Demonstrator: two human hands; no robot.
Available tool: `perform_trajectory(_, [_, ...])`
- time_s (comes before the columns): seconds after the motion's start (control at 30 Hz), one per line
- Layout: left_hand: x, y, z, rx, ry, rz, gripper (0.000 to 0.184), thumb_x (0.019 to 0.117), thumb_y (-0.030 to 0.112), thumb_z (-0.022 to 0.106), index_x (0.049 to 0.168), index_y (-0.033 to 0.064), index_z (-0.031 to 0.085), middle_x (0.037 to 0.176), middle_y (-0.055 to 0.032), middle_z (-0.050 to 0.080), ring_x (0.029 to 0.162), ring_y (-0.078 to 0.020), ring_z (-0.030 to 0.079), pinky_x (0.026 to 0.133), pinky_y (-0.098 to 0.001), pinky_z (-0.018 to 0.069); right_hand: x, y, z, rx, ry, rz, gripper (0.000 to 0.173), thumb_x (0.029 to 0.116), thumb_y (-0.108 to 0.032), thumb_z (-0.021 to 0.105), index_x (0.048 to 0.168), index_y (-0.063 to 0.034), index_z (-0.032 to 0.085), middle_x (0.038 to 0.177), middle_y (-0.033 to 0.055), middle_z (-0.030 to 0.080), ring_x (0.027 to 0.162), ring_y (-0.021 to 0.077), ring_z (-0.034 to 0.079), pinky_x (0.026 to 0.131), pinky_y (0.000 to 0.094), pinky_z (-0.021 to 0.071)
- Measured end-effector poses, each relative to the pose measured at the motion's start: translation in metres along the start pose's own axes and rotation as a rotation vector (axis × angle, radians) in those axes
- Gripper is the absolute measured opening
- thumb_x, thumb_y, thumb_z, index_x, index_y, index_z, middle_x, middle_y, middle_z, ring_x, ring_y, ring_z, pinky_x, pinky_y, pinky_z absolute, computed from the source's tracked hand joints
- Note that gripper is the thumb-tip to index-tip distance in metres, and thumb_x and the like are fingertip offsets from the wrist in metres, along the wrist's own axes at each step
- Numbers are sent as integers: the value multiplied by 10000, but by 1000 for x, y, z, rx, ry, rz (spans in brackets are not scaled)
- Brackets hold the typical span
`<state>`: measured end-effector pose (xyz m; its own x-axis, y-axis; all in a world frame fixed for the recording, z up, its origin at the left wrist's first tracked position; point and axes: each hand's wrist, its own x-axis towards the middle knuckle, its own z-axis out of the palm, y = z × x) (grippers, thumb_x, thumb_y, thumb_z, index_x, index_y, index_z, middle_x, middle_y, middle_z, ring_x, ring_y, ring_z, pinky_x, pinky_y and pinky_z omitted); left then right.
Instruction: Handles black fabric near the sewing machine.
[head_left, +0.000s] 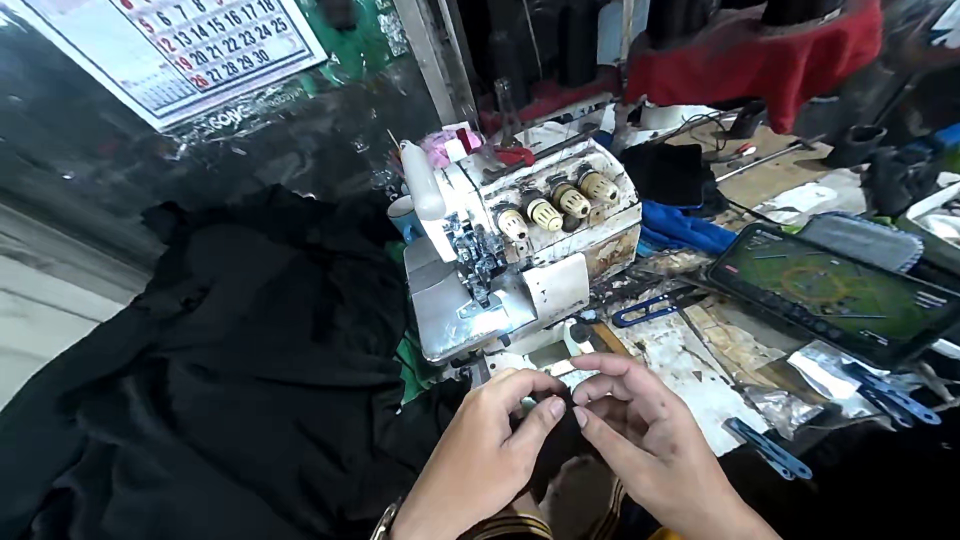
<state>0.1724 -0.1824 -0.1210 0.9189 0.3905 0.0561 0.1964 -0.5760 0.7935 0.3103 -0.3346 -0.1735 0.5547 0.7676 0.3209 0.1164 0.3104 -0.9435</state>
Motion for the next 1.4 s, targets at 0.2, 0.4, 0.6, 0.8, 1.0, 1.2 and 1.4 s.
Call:
perform_trajectory(0.2, [-3, 7, 1, 27, 124, 61, 219, 1032, 331, 608, 1028, 156, 739, 937, 68, 722, 858, -41, 688, 760, -232, 599, -3, -12, -1, 60, -73, 14, 425, 1013, -202, 651, 1382, -27, 535, 1098, 116, 708, 844, 203, 718, 706, 330, 637])
perform_trajectory(0.4, [-10, 10, -3, 291, 233, 152, 280, 1068, 363, 523, 1042, 186, 739, 950, 91, 686, 893, -16, 645, 789, -235, 557, -8, -15, -3, -108, -75, 80, 327, 960, -173, 715, 1273, -92, 671, 955, 9, 753, 745, 130, 718, 616, 283, 624])
perform_trajectory(0.6, [-13, 6, -6, 196, 352, 223, 179, 1030, 277, 614, 1038, 167, 754, 970, 86, 717, 909, -32, 685, 793, -242, 604, -6, -12, -1, -170, -35, 7, 266, 922, -254, 773, 1161, -142, 736, 878, -34, 738, 683, 90, 682, 553, 239, 585])
perform_trajectory(0.8, [-20, 8, -16, 204, 340, 182, 228, 1063, 326, 539, 1057, 187, 719, 977, 99, 684, 894, -23, 658, 784, -241, 580, -8, -30, -1, -159, -44, 88, 179, 940, -214, 749, 1087, -115, 770, 953, -6, 771, 795, 123, 735, 653, 268, 634])
perform_trajectory(1.0, [-24, 13, -18, 237, 415, 206, 212, 1057, 325, 549, 1059, 186, 709, 951, 95, 684, 875, -26, 661, 763, -238, 587, -5, -34, 3, -164, -17, 46, 168, 903, -243, 791, 1033, -136, 789, 901, -23, 769, 745, 106, 723, 610, 252, 623])
perform_trajectory(1.2, [-29, 20, -14, 284, 478, 195, 193, 1065, 277, 546, 1098, 140, 678, 901, 67, 675, 776, -12, 636, 693, -207, 571, -1, -38, 2, -181, -62, 20, 190, 926, -247, 769, 1077, -133, 791, 923, -17, 771, 759, 108, 727, 636, 257, 632])
perform_trajectory(1.4, [-17, 15, -56, 426, 472, 105, 240, 1062, 347, 530, 1058, 176, 698, 872, 79, 674, 737, -16, 626, 664, -229, 560, 39, -33, 21, -196, -191, 65, 211, 964, -364, 708, 952, -163, 771, 799, -51, 716, 643, 66, 657, 542, 245, 560])
